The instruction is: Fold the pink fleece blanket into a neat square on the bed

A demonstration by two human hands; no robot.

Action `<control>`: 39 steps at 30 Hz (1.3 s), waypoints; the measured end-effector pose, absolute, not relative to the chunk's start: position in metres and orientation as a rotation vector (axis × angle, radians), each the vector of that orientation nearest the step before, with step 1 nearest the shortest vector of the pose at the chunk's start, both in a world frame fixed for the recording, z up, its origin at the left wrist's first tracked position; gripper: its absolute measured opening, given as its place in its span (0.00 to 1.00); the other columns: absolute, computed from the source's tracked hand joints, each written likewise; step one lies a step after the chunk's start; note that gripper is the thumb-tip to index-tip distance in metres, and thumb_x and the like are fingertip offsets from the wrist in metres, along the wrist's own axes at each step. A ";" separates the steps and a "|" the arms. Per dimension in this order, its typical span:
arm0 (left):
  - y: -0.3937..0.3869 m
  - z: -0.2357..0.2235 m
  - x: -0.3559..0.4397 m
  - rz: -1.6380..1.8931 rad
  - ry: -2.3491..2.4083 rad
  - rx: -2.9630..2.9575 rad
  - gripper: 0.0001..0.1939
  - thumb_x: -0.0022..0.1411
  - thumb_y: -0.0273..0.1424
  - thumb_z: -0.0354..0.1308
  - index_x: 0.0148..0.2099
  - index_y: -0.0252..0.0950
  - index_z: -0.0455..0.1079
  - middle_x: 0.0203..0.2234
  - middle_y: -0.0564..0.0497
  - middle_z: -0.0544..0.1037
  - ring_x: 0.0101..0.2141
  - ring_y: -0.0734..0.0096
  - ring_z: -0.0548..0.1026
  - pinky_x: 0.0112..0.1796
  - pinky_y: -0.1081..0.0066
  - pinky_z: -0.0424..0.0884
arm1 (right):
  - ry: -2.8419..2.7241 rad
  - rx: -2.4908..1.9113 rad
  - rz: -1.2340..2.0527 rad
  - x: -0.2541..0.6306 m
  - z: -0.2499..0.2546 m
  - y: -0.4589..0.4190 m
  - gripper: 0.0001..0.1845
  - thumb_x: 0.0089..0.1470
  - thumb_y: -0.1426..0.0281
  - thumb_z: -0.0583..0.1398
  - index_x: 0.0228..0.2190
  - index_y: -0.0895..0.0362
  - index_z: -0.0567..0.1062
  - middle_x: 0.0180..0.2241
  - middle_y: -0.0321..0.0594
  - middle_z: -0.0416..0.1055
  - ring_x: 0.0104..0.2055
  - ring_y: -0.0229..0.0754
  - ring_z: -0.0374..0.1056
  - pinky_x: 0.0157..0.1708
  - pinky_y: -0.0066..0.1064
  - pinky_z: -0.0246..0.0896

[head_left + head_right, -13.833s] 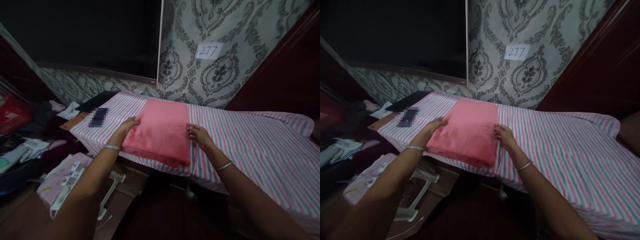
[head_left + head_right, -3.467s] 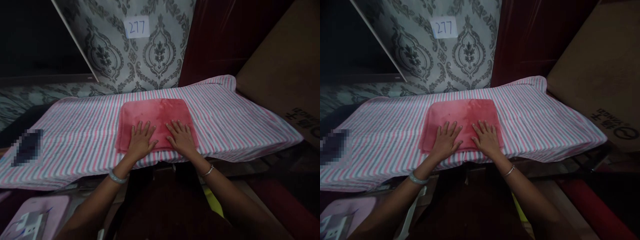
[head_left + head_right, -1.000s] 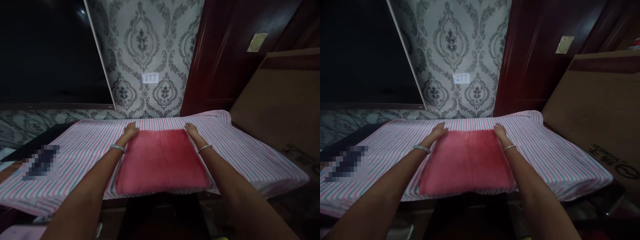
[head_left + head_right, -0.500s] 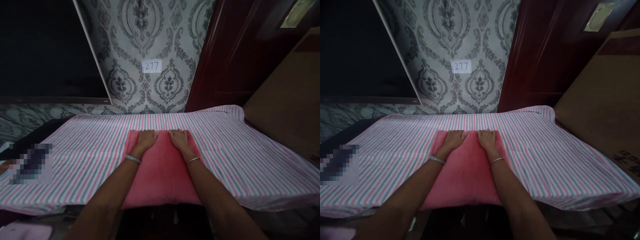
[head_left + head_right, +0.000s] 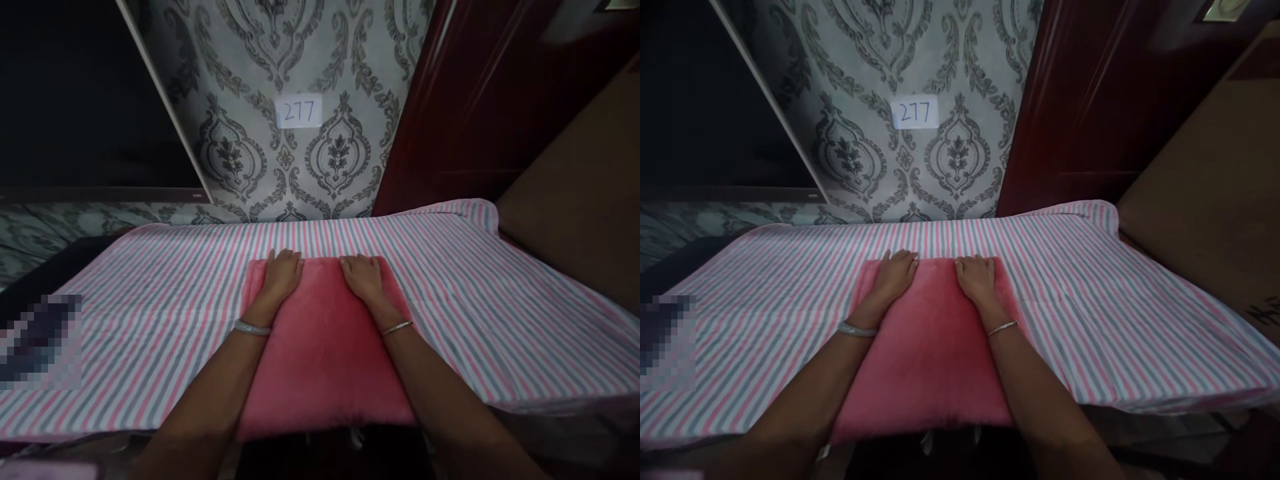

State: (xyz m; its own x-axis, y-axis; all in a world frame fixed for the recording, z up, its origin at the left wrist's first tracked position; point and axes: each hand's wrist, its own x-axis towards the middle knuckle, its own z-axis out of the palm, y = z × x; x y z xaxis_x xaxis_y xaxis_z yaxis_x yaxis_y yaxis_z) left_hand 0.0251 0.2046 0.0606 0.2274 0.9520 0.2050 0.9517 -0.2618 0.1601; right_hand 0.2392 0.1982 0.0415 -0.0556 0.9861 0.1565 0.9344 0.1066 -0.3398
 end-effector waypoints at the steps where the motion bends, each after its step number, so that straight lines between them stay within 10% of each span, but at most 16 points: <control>1: 0.203 0.063 0.024 0.392 1.983 2.451 0.24 0.76 0.36 0.41 0.57 0.31 0.75 0.53 0.35 0.79 0.59 0.48 0.71 0.66 0.43 0.49 | -2.048 -1.882 0.202 0.239 0.041 0.199 0.25 0.72 0.65 0.44 0.48 0.55 0.80 0.55 0.48 0.77 0.61 0.54 0.65 0.63 0.56 0.45; 5: 0.204 0.072 0.011 0.211 2.193 2.222 0.30 0.75 0.45 0.41 0.57 0.32 0.77 0.52 0.32 0.79 0.59 0.41 0.70 0.65 0.33 0.45 | -2.051 -1.873 0.180 0.240 0.038 0.200 0.25 0.72 0.65 0.44 0.46 0.55 0.80 0.54 0.48 0.77 0.59 0.55 0.66 0.63 0.56 0.45; 19: 0.212 0.074 -0.018 0.091 2.031 2.086 0.31 0.74 0.45 0.36 0.61 0.40 0.74 0.63 0.41 0.74 0.62 0.44 0.69 0.57 0.45 0.66 | -2.043 -1.839 0.189 0.240 0.036 0.203 0.25 0.72 0.64 0.45 0.45 0.53 0.81 0.52 0.46 0.78 0.58 0.54 0.67 0.63 0.55 0.47; 26: 0.218 0.076 -0.016 0.174 2.096 2.050 0.32 0.73 0.46 0.39 0.67 0.36 0.69 0.65 0.38 0.71 0.63 0.41 0.69 0.59 0.44 0.65 | -1.886 -1.775 0.133 0.238 0.036 0.210 0.23 0.70 0.65 0.51 0.62 0.56 0.71 0.62 0.50 0.70 0.65 0.51 0.63 0.66 0.49 0.50; 31: 0.208 0.087 -0.025 0.559 2.174 2.082 0.31 0.71 0.41 0.46 0.68 0.28 0.66 0.69 0.32 0.62 0.68 0.42 0.62 0.65 0.44 0.58 | -1.675 -1.594 0.131 0.274 0.049 0.206 0.29 0.63 0.70 0.54 0.64 0.64 0.69 0.64 0.56 0.66 0.68 0.52 0.60 0.68 0.44 0.53; 39: 0.128 0.060 -0.091 1.077 1.826 1.330 0.29 0.63 0.47 0.58 0.59 0.34 0.74 0.54 0.39 0.80 0.57 0.49 0.75 0.61 0.51 0.68 | -1.387 -1.787 0.590 0.360 0.012 0.109 0.35 0.65 0.56 0.55 0.67 0.59 0.66 0.54 0.53 0.76 0.53 0.53 0.74 0.56 0.45 0.67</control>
State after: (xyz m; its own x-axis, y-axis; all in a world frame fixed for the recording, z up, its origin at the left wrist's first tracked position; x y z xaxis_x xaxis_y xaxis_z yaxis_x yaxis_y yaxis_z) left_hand -0.0907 0.1280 0.0601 -0.2938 0.9556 -0.0228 0.4426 0.1572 0.8828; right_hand 0.3596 0.1091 0.0116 0.2961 0.9499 0.1000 0.5865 -0.0982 -0.8040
